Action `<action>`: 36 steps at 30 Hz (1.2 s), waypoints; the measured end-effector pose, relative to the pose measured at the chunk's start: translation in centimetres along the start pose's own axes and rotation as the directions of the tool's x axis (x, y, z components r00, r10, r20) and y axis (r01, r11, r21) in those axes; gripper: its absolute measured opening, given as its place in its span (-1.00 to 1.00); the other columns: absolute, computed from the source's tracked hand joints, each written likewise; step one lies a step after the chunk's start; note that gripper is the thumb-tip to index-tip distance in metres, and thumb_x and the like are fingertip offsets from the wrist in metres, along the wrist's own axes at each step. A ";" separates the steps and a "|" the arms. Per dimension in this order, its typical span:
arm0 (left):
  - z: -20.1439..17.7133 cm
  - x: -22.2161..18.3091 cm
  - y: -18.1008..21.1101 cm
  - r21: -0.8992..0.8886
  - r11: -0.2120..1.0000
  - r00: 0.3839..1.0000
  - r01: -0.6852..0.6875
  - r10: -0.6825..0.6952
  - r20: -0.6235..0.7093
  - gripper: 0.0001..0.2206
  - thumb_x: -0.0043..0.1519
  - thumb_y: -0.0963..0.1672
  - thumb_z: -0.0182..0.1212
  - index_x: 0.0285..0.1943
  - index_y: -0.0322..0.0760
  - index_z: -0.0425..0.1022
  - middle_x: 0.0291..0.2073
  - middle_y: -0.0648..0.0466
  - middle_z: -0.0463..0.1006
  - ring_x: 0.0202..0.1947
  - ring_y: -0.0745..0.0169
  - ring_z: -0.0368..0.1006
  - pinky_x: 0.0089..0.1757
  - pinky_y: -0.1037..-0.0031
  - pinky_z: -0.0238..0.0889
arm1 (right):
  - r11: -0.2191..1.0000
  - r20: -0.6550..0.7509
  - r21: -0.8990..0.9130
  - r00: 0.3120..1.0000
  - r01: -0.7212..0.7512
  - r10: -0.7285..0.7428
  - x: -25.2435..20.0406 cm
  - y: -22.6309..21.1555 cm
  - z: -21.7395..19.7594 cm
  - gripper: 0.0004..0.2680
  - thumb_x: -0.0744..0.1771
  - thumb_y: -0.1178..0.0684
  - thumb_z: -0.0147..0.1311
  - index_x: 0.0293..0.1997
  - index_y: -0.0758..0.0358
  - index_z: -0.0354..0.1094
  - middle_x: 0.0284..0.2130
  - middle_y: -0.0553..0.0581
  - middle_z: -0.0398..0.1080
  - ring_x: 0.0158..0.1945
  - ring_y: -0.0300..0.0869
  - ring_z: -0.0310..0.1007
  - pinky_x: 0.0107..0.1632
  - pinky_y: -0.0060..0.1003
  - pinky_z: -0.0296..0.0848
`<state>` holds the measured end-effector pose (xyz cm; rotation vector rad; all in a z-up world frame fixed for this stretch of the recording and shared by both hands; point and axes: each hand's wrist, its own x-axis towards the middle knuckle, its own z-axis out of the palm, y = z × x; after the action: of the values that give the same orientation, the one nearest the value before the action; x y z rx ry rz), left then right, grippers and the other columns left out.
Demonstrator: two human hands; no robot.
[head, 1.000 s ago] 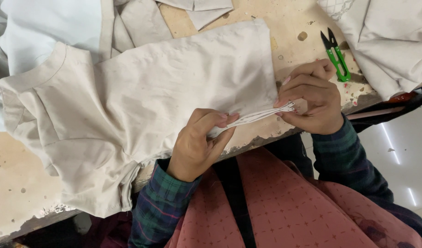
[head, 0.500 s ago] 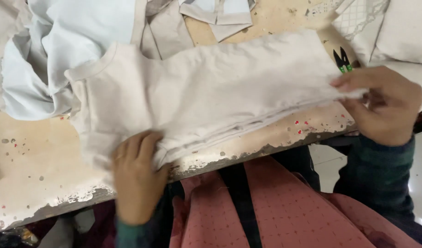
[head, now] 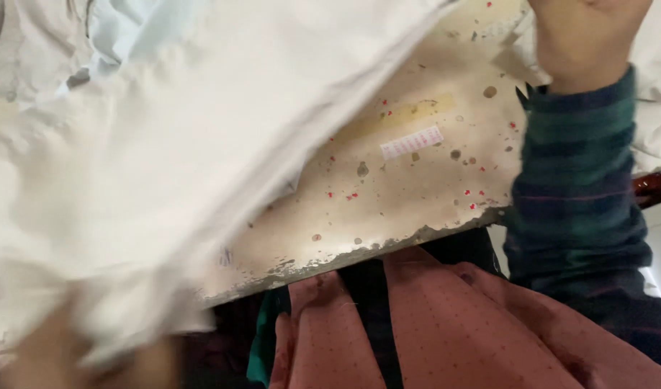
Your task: Trimming loose threads from a garment, folding it, and applying tape for packaging.
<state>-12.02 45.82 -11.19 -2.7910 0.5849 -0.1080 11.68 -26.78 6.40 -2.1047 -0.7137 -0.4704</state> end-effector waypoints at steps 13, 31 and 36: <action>-25.3 16.1 24.1 -0.764 0.641 0.996 -0.078 0.091 -0.025 -0.29 0.11 0.11 0.41 0.39 -0.24 0.34 0.30 -0.07 0.43 0.28 -0.04 0.34 0.19 0.04 0.18 | 0.995 0.905 -0.081 0.416 -0.051 0.095 -7.0 -8.7 6.5 -0.32 0.17 0.29 0.19 0.49 -0.01 0.06 0.43 0.02 0.14 0.45 0.03 0.02 0.37 0.12 0.04; -16.5 13.6 21.2 -0.739 0.642 0.976 0.204 -0.192 0.102 -0.28 0.04 0.01 0.50 0.42 -0.07 0.31 0.39 0.13 0.32 0.32 -0.04 0.25 0.11 0.13 -0.06 | 0.844 0.167 0.371 0.921 -0.388 0.351 -7.0 -8.4 13.9 -0.64 0.41 0.10 -0.03 0.35 0.34 -0.04 0.14 0.26 0.31 0.14 -0.03 0.39 0.18 -0.13 0.48; -18.4 13.0 20.4 -0.699 0.704 0.991 0.126 -0.120 0.058 -0.55 0.05 -0.21 0.29 0.18 -0.12 0.50 0.33 0.09 0.43 0.30 0.05 0.34 0.15 0.14 0.08 | 0.971 0.500 -0.124 0.858 0.206 -0.119 -8.9 -11.8 14.9 -0.33 0.37 -0.49 -0.15 0.58 0.06 -0.26 0.55 0.28 -0.18 0.59 0.22 -0.14 0.46 0.47 -0.10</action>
<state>-10.31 17.88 0.65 -3.5799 0.5076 0.1369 -1.50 -11.80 0.01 -2.3669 -1.1876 -0.0779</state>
